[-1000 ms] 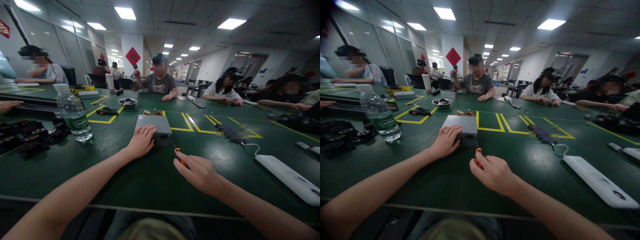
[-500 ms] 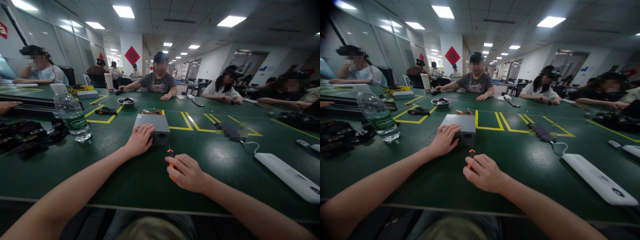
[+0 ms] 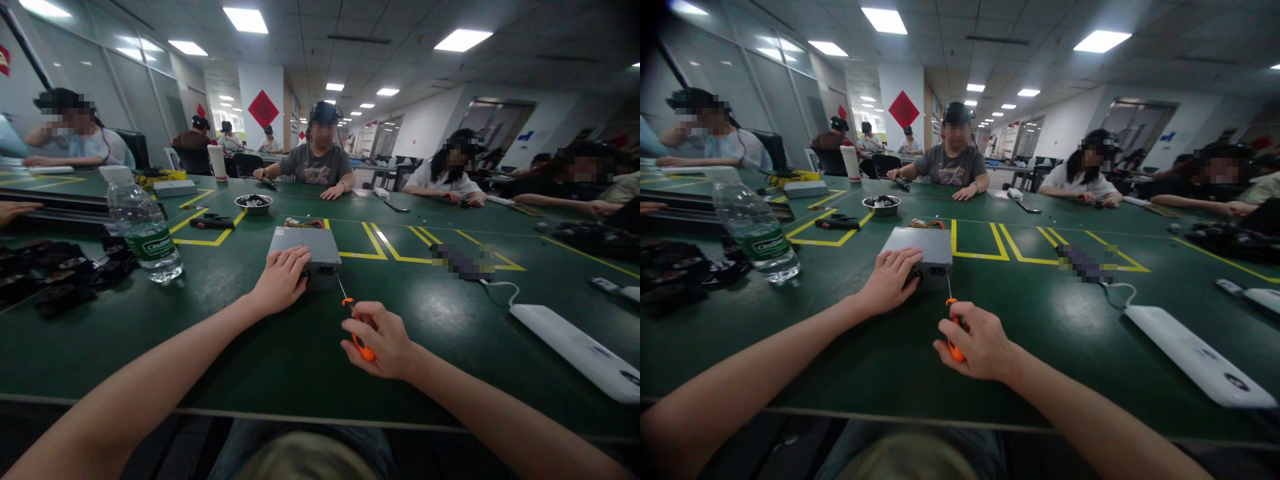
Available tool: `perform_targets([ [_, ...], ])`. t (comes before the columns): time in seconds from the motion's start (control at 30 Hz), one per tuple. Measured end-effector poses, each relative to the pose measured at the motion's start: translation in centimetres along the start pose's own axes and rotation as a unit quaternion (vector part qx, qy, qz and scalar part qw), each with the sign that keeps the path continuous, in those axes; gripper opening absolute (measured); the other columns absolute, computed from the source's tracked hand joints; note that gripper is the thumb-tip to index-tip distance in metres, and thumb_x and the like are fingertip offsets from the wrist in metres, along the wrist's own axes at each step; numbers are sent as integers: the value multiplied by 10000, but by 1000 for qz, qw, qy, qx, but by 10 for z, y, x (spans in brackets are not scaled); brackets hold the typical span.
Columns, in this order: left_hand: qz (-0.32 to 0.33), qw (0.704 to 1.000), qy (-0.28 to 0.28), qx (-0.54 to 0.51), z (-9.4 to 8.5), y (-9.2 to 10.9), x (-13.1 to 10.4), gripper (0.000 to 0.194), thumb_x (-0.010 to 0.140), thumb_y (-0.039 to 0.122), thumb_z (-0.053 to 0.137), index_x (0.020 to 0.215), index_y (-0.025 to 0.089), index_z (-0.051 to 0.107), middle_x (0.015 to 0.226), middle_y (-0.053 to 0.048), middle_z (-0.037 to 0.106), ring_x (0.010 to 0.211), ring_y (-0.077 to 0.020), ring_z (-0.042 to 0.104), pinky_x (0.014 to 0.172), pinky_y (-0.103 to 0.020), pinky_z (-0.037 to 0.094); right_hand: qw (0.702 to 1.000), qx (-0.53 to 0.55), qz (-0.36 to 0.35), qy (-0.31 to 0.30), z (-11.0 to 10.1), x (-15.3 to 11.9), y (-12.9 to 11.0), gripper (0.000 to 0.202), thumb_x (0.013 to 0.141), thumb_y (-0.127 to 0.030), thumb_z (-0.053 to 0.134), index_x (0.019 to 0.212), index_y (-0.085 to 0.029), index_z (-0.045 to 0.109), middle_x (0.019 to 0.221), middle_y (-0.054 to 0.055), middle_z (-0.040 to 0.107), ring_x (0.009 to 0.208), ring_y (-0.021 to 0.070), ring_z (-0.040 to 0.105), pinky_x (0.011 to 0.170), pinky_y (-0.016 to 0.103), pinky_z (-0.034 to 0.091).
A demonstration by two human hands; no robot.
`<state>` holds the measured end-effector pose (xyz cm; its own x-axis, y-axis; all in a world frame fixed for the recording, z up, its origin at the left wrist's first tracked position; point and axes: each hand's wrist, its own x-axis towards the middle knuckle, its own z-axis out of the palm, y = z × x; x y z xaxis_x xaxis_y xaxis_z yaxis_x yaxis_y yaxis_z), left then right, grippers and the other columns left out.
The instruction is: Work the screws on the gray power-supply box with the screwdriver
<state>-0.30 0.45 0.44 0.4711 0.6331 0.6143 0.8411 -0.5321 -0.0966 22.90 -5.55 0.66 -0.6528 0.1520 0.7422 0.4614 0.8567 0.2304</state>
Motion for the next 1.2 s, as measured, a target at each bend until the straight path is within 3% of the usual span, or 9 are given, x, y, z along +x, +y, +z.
perform_targets([
  [0.13,-1,1000,-2,0,-2,1,0,401,852,229,417,1247,159,410,1337,-110,458,1235,-248,390,969,-416,285,998,16,-12,55,3,-2,-2,212,754,-134,535,949,-143,450,864,80,536,756,145,526,608,248,484],
  [0.23,-4,1000,-4,0,-2,1,0,407,851,228,424,1252,159,408,1339,-111,456,1236,-250,387,969,-419,288,997,9,-58,45,6,-3,-2,222,729,-97,532,929,-151,452,927,90,561,777,157,518,647,288,488],
  [0.37,-5,1000,-6,0,-2,2,0,412,851,237,430,1253,155,405,1342,-110,453,1236,-252,386,971,-421,288,997,-8,-74,32,5,-3,0,150,740,-144,484,887,-173,470,969,96,539,789,176,502,640,327,480],
  [0.6,2,1000,-1,3,-3,1,0,395,855,233,424,1241,151,417,1331,-113,464,1236,-247,392,972,-418,290,997,-23,-31,60,-1,2,0,74,837,-257,489,851,-187,470,901,70,488,787,156,497,625,292,488],
  [0.73,-2,1000,-3,1,-2,1,0,397,854,233,425,1245,158,419,1334,-110,462,1240,-249,390,970,-420,296,997,-23,-51,59,1,0,0,115,816,-155,516,923,-188,490,1000,84,547,927,176,512,709,322,516],
  [0.87,-6,1000,-5,-1,-1,1,-1,417,841,217,440,1255,170,416,1337,-109,458,1244,-252,387,975,-427,294,996,-7,-77,43,1,-1,0,217,800,-97,480,1000,-179,492,1156,126,507,1070,228,486,762,373,529],
  [1.2,-1,1000,-9,5,-2,1,0,408,853,242,436,1249,150,413,1341,-113,454,1244,-248,384,980,-417,287,997,-49,-23,52,10,-8,4,269,719,-127,626,951,-247,561,1091,67,489,1019,195,519,777,309,540],
])
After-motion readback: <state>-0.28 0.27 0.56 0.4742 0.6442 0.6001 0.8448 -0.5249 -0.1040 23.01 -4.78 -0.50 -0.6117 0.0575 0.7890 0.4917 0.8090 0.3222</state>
